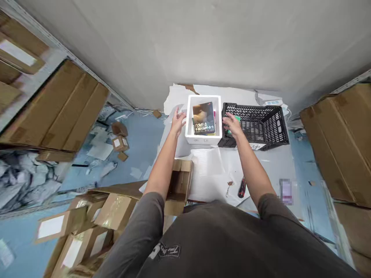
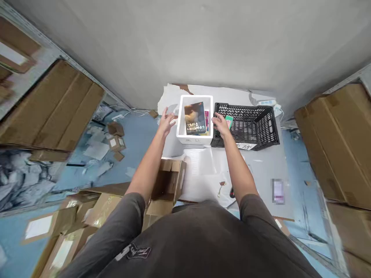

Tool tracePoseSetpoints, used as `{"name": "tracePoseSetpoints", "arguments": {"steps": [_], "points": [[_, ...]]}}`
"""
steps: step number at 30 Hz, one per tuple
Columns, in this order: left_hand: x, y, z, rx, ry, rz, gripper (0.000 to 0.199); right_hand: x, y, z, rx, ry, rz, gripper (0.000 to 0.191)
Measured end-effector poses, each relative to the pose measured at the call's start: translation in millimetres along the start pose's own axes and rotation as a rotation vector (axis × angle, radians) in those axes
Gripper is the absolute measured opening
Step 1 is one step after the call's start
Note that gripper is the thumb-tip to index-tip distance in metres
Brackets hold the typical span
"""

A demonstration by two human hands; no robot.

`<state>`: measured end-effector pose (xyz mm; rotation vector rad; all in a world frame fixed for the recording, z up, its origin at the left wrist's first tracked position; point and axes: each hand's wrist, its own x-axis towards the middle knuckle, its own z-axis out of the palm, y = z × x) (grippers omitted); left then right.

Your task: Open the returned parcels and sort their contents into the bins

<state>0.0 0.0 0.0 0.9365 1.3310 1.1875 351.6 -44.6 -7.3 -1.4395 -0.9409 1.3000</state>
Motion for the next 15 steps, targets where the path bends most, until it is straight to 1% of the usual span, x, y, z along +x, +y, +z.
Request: {"name": "tracePoseSetpoints", "arguments": {"steps": [4,7,9,12,15], "points": [[-29,-6,-6.3,0.063,-0.057,0.005,0.082,-35,12,-10,0.009,-0.020,-0.002,0.064],[-62,-16,-1.3,0.123,-0.148,0.041,0.079,-77,23,-11,0.034,-0.001,-0.023,0.064],[-89,-27,6.9,0.155,-0.218,0.084,0.080,-111,32,-12,0.035,0.022,-0.052,0.067],[-133,-50,23.8,0.184,-0.350,0.128,0.081,-163,48,-17,-0.003,0.056,-0.093,0.072],[-175,-78,42.7,0.236,-0.454,0.109,0.082,-206,67,-29,-0.088,0.088,-0.113,0.074]]}}
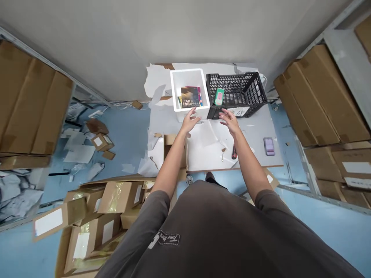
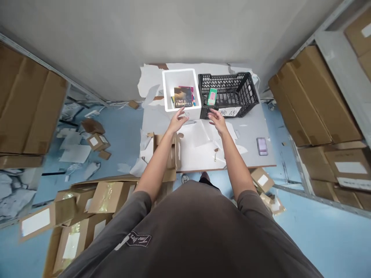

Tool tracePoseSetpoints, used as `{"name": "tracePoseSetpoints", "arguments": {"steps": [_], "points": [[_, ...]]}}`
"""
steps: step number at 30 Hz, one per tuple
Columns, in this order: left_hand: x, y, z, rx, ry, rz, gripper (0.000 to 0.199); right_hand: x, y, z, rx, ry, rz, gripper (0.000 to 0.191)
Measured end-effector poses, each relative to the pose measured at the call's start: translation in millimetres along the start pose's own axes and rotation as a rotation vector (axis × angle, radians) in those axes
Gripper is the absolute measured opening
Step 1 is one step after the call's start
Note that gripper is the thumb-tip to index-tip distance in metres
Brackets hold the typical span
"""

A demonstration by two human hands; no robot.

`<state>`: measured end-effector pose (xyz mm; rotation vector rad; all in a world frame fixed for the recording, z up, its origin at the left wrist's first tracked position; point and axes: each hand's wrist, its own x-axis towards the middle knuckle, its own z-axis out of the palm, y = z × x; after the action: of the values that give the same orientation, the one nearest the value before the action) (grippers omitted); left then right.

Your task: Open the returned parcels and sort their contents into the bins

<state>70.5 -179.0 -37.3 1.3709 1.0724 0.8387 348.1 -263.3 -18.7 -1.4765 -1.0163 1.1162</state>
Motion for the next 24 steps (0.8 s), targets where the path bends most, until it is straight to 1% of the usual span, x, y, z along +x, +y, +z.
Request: {"name": "tracePoseSetpoints", "arguments": {"steps": [3,6,8,11,13,14,15,17,19,21,22,24], "points": [[-25,-23,40.9,0.059,-0.060,-0.052,0.084,-29,23,-17,-0.103,-0.006,-0.009,0.075],[-43,-57,85.4,0.111,-0.058,-0.104,0.084,-41,60,-36,-0.204,-0.028,-0.004,0.081],[-48,-87,118.5,0.145,-0.018,-0.148,0.087,-43,96,-48,-0.283,-0.035,-0.008,0.084],[-42,-141,166.9,0.210,0.084,-0.182,0.098,-44,160,-63,-0.388,-0.041,0.000,0.084],[-33,-178,191.5,0.254,0.162,-0.172,0.103,-46,202,-72,-0.416,-0.061,0.025,0.084],[-29,-195,200.1,0.262,0.200,-0.161,0.102,-47,221,-76,-0.421,-0.079,0.035,0.084],[-26,-209,206.1,0.257,0.239,-0.149,0.097,-48,237,-80,-0.423,-0.099,0.040,0.085],[-28,-229,211.0,0.221,0.311,-0.129,0.078,-51,259,-87,-0.420,-0.133,0.046,0.086],[-43,-235,208.8,0.189,0.350,-0.107,0.053,-55,268,-93,-0.383,-0.136,0.070,0.091],[-71,-229,202.5,0.175,0.318,-0.071,0.032,-62,264,-95,-0.293,-0.142,0.108,0.098],[-88,-222,198.7,0.158,0.273,-0.042,0.027,-66,258,-93,-0.230,-0.163,0.126,0.102],[-125,-202,190.6,0.106,0.148,0.009,0.025,-79,238,-82,-0.081,-0.254,0.147,0.111]]}}
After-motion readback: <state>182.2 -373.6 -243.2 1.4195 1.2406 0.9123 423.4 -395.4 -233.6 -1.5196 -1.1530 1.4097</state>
